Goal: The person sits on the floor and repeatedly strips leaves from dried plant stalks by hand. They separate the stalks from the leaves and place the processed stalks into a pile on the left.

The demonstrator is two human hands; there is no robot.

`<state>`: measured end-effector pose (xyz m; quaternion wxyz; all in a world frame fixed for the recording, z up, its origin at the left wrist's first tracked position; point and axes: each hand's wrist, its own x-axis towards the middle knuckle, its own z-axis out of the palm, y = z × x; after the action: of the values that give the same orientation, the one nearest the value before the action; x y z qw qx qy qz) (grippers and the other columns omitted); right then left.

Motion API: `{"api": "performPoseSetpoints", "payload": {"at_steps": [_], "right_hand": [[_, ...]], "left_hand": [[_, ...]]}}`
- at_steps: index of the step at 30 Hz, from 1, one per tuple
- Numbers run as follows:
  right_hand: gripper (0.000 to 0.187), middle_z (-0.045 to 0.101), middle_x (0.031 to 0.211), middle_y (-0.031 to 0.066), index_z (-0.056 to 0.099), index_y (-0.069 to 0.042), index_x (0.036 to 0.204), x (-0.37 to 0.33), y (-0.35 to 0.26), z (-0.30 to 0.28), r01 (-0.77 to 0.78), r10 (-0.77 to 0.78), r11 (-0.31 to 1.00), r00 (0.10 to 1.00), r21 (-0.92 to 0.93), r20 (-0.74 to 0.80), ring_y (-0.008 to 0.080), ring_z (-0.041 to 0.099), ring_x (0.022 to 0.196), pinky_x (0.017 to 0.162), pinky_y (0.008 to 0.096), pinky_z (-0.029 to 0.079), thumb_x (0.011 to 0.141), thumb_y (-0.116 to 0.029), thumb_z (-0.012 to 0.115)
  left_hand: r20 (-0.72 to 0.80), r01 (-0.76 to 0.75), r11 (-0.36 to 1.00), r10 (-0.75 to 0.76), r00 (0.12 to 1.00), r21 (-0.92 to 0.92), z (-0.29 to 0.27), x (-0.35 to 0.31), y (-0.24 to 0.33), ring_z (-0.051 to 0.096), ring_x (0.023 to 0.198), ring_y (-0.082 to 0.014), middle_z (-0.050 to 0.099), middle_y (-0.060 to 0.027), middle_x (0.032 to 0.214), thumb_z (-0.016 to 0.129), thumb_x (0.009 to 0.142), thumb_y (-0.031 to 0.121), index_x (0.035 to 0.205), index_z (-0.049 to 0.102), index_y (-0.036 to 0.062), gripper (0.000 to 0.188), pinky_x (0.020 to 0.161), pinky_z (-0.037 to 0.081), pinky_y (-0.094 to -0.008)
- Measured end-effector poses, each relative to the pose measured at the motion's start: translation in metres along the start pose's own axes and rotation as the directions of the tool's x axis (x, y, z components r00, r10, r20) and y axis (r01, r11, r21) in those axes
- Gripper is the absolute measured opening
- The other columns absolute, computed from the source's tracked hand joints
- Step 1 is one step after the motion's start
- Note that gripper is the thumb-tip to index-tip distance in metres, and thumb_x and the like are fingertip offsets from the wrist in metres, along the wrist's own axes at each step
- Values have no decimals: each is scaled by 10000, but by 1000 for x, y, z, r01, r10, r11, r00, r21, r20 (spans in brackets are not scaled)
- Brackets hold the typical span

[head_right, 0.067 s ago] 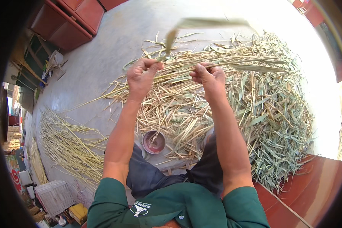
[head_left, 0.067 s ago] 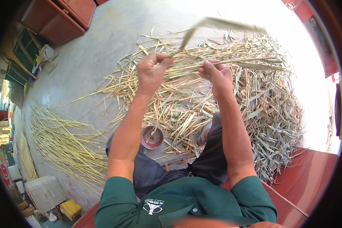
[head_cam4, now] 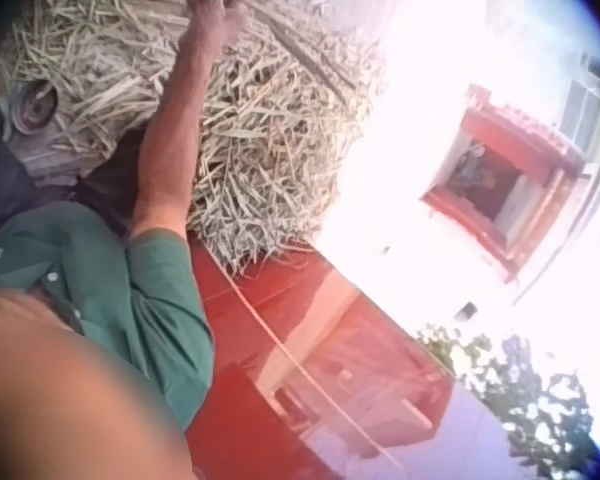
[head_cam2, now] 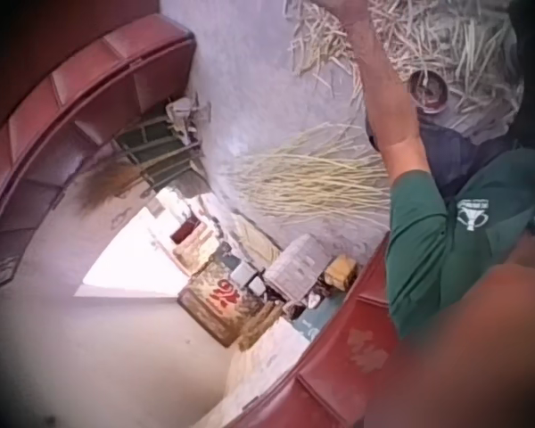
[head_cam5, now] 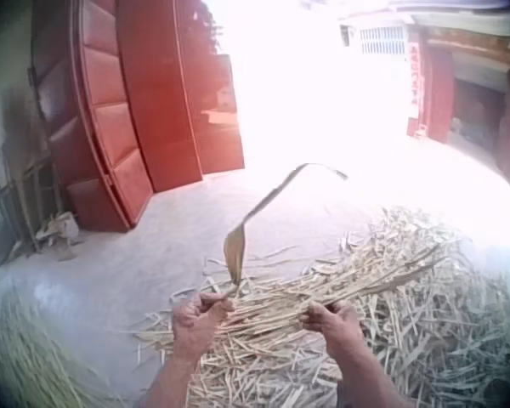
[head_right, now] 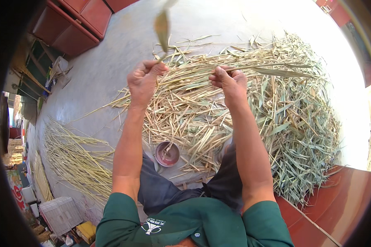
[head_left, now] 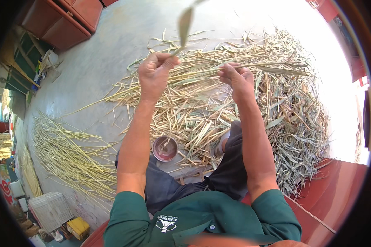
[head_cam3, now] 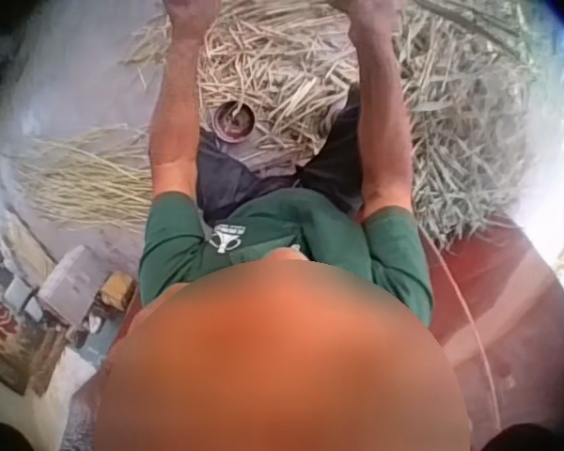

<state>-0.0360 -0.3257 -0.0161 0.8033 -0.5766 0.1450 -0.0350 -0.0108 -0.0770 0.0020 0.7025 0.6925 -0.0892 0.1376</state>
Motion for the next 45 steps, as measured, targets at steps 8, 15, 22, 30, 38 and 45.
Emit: {"api": "performPoseSetpoints", "payload": {"at_steps": [8,15,22,30,38,45], "right_hand": [[242,717,926,141,612,53,1088,1,-13,-16,-44,44,999,998,-1,-47,183,723,793,656,262,608,954,-129,698],[212,723,945,138,618,28,1096,8,-16,-34,-46,45,997,999,-68,-20,174,722,808,684,264,605,959,-120,686],[277,721,942,127,631,21,1084,-9,3,13,-84,80,996,993,42,92,184,726,800,704,273,614,937,-189,735],[232,718,991,122,646,9,1130,-17,12,31,-139,120,983,980,117,158,187,725,872,751,279,617,949,-125,702],[237,720,1050,124,662,1,1172,-8,-6,-2,-65,9,983,951,170,309,215,720,960,845,311,608,953,-86,686],[186,714,1026,161,618,17,1084,-11,4,11,27,-82,979,960,202,268,244,738,924,796,318,630,967,-115,678]], "left_hand": [[-141,145,959,-183,973,-243,-58,23,0,552,621,-73,716,-93,828,802,883,194,951,672,-3,246,588,447,-188],[-184,54,997,-44,982,49,-98,38,-16,547,609,-103,719,-72,844,794,884,247,942,670,37,251,570,429,-237],[371,-512,501,359,857,698,-17,9,-14,680,813,-291,738,-89,900,780,832,295,954,725,73,259,774,470,-398],[491,-536,680,287,822,500,10,1,-1,665,695,-251,712,-70,741,761,799,182,815,745,87,98,654,443,-378],[352,59,884,-245,903,463,-57,22,3,630,675,-110,719,-57,757,783,827,159,877,755,43,129,645,496,-290],[409,-122,859,-108,906,497,-32,8,12,664,699,-145,732,-79,766,794,821,160,897,759,48,140,661,494,-311]]}}
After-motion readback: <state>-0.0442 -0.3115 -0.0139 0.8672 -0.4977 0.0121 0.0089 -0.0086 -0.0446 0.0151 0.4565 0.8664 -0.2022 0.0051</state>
